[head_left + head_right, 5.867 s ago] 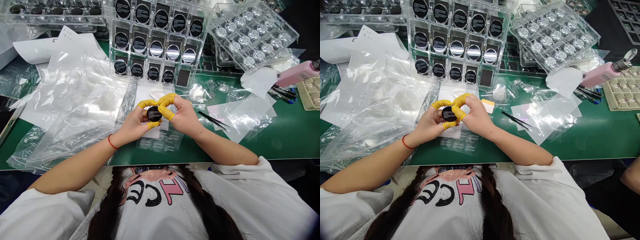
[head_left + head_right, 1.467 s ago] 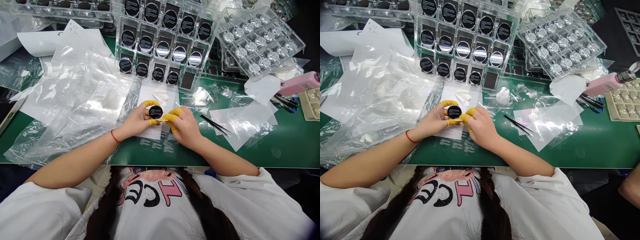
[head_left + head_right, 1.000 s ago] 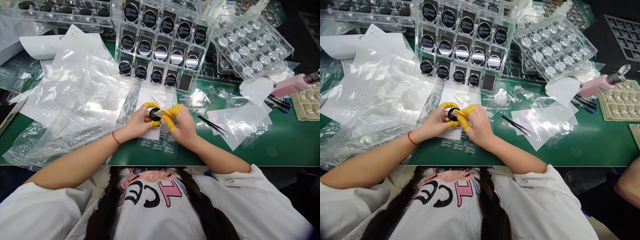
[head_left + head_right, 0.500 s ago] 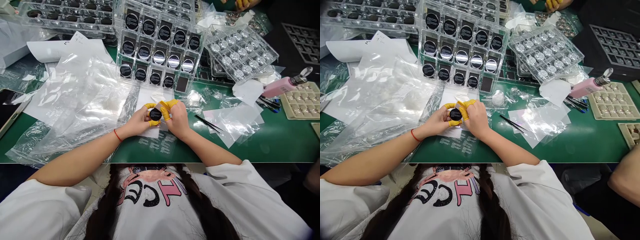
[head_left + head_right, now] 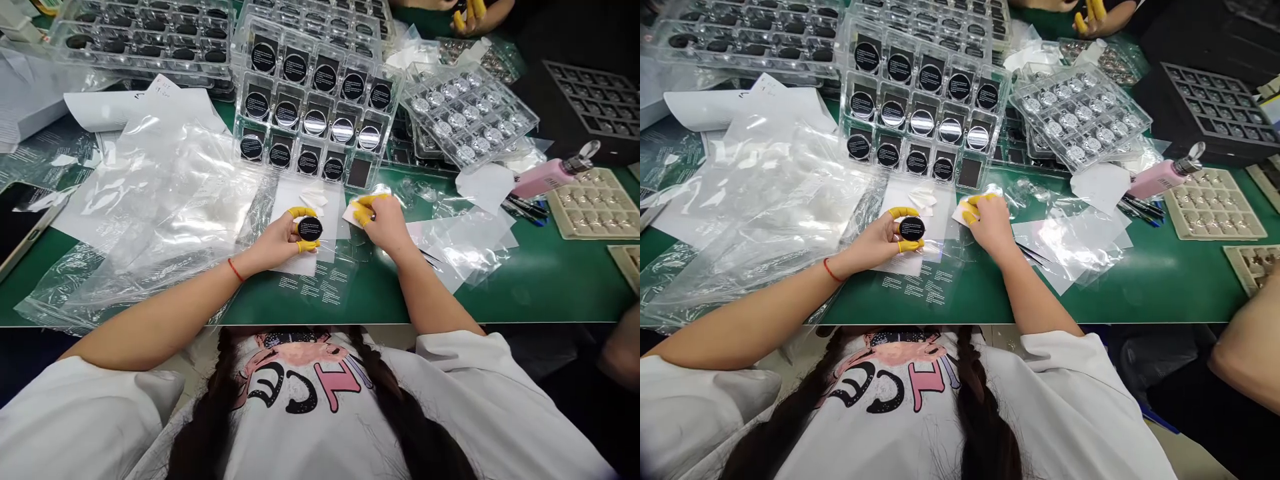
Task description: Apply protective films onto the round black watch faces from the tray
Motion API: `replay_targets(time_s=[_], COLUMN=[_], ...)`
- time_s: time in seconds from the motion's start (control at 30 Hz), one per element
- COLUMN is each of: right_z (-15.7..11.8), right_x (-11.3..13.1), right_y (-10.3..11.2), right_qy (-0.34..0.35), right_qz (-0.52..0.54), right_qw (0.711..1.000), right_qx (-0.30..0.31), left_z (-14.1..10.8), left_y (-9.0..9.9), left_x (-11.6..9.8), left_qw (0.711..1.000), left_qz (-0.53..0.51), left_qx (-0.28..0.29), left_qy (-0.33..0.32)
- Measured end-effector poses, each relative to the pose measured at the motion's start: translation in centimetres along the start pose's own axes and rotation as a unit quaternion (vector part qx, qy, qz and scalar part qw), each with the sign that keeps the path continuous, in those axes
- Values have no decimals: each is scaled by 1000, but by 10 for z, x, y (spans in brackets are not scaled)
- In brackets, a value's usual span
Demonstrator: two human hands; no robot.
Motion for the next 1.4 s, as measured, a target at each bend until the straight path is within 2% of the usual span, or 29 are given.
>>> replay_targets(time_s=[0.07,0.13,0.23,0.3,0.37,0.5,0.6,0.67,0.73,0.83,0.97,1.1,1.2,1.3,1.4], right_z=[-3,-12,-29,-28,-9,48,68,69,65,66,78,85,85,85,91], right_x=[7,32,75,87,79,32,6,2,2,-10,-39,-52,-47,-33,-13], right_y=[2,-2,-19,-25,-20,-3,-6,-8,-3,5,-9,-24,-22,-10,4], right_qy=[16,51,77,62,44,0,-26,-19,-7,-40,-132,-191,-192,-171,-161], right_qz=[-20,29,159,207,211,116,-37,-122,-152,-118,-16,79,133,191,295], right_qw=[999,998,982,969,973,991,996,990,983,981,985,973,966,960,938], right_qx=[-20,-21,74,117,79,-67,-77,-75,-103,-149,-110,-101,-109,-114,-85], left_z=[-1,-1,-1,0,0,-1,-2,-2,-2,-1,-1,-1,-1,-2,-2], left_y=[0,-1,-2,-2,0,3,4,5,5,7,7,6,7,6,6], left_x=[-2,-2,-1,0,0,-2,-2,0,3,6,6,7,8,9,10], left_qw=[1000,1000,999,999,999,999,999,999,999,999,999,999,998,998,998], left_qz=[-3,-7,-24,-33,-33,-26,-25,-27,-23,-14,-18,-22,-31,-39,-41], left_qx=[-3,-3,9,13,2,-18,-25,-28,-27,-27,-19,-22,-29,-21,-12], left_qy=[-3,-7,-22,-30,-23,12,23,26,25,26,26,44,55,53,55])
Point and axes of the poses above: each hand's wrist, its own z-axis towards the middle knuckle, its own y-axis out of the back of the hand, x = y × z, the point moved 7 cm from there along z, towards the middle knuckle, and after that the axes turned 7 degrees about -x, right-handed, at the moved point
